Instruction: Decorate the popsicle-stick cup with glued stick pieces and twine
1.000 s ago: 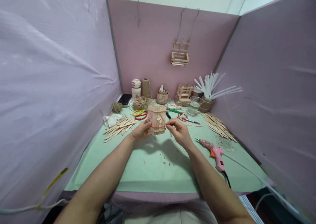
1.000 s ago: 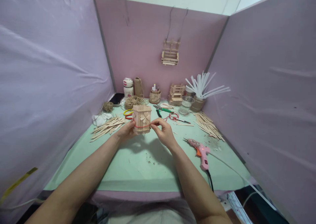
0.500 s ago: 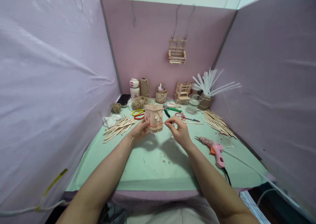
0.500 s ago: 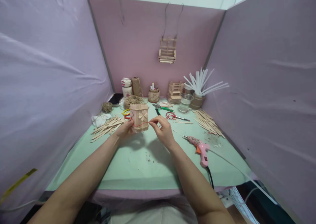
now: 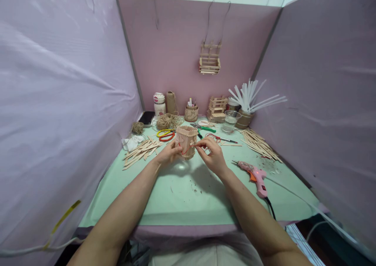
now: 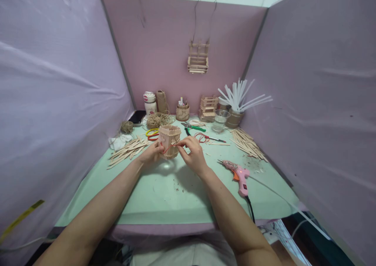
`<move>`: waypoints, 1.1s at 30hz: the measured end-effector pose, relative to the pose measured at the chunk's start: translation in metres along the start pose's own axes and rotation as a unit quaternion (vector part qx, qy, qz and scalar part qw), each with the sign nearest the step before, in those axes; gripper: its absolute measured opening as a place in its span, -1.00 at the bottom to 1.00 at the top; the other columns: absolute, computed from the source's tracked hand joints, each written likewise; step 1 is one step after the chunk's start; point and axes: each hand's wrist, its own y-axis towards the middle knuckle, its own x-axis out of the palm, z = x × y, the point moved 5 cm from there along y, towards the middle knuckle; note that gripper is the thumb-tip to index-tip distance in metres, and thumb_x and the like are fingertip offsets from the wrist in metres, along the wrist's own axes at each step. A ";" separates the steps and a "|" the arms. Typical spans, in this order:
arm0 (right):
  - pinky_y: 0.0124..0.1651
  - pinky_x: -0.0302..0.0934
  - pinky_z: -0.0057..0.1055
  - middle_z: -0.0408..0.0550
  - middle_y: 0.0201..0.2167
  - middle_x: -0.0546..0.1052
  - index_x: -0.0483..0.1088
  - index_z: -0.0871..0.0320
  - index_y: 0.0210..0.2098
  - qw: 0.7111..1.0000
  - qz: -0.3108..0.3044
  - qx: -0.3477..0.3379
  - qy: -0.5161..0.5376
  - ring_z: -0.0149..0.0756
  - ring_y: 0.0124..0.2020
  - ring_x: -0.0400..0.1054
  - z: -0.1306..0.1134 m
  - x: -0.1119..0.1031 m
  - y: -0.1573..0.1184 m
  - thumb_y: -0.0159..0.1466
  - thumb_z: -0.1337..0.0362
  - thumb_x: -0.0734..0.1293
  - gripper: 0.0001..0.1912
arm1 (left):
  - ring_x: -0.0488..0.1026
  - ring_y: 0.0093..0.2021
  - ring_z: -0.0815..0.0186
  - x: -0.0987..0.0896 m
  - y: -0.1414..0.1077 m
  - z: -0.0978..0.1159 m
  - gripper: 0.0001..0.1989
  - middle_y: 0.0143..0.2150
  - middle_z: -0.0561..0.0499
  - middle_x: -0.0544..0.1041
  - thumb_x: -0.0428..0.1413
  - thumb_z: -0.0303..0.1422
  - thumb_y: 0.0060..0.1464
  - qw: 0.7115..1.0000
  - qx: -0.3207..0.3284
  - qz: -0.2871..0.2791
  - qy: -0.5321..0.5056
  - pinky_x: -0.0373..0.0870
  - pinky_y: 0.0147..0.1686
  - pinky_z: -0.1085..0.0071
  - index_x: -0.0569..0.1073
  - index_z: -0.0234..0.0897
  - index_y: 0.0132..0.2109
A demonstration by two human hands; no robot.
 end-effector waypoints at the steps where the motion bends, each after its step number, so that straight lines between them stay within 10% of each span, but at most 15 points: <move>1: -0.17 0.19 -0.24 -0.06 -0.41 0.45 0.44 0.07 -0.31 1.000 -0.004 -0.004 0.002 -0.24 -0.29 0.32 0.000 0.000 0.000 0.27 0.31 0.27 -0.90 | 0.47 0.02 0.00 0.000 0.000 -0.001 -0.34 0.10 -0.24 0.48 0.37 -0.22 -0.20 1.000 -0.003 -0.002 0.004 0.42 -0.08 0.21 0.40 -0.29 0.08; 18: -0.15 0.21 -0.26 -0.04 -0.36 0.48 0.44 0.07 -0.31 1.000 -0.011 -0.004 0.017 -0.24 -0.27 0.33 0.004 0.004 -0.003 0.27 0.31 0.28 -0.91 | 0.48 0.01 -0.02 0.001 -0.001 -0.003 -0.29 0.10 -0.27 0.47 0.37 -0.18 -0.21 1.000 -0.014 -0.013 0.006 0.43 -0.08 0.20 0.38 -0.31 0.10; 25: -0.24 0.25 -0.35 -0.05 -0.39 0.51 0.43 0.14 -0.34 0.987 0.044 0.154 -0.008 -0.28 -0.37 0.35 0.053 -0.012 0.012 0.20 0.22 0.28 -0.86 | 0.43 0.09 0.07 -0.007 0.002 0.002 -0.36 0.09 -0.19 0.49 0.34 -0.11 -0.20 0.997 0.012 0.055 -0.047 0.36 0.05 0.22 0.44 -0.26 0.04; 29: -0.26 0.24 -0.40 0.00 -0.33 0.54 0.44 0.20 -0.26 0.939 -0.059 0.283 -0.186 -0.28 -0.30 0.39 0.098 -0.023 0.032 0.23 0.24 0.17 -0.75 | 0.47 0.03 0.15 -0.028 0.005 0.002 -0.37 0.03 -0.15 0.52 0.34 -0.09 -0.21 0.982 0.035 0.166 -0.087 0.41 -0.06 0.33 0.42 -0.25 0.02; 33: -0.38 0.19 -0.41 -0.06 -0.58 0.49 0.43 0.16 -0.57 0.886 -0.193 0.334 -0.258 -0.26 -0.45 0.38 0.128 -0.020 0.039 0.02 0.24 0.39 -0.87 | 0.49 -0.04 0.22 -0.038 0.004 0.003 -0.44 -0.02 -0.10 0.54 0.34 -0.14 -0.17 0.971 0.045 0.206 -0.110 0.44 -0.16 0.40 0.42 -0.21 0.00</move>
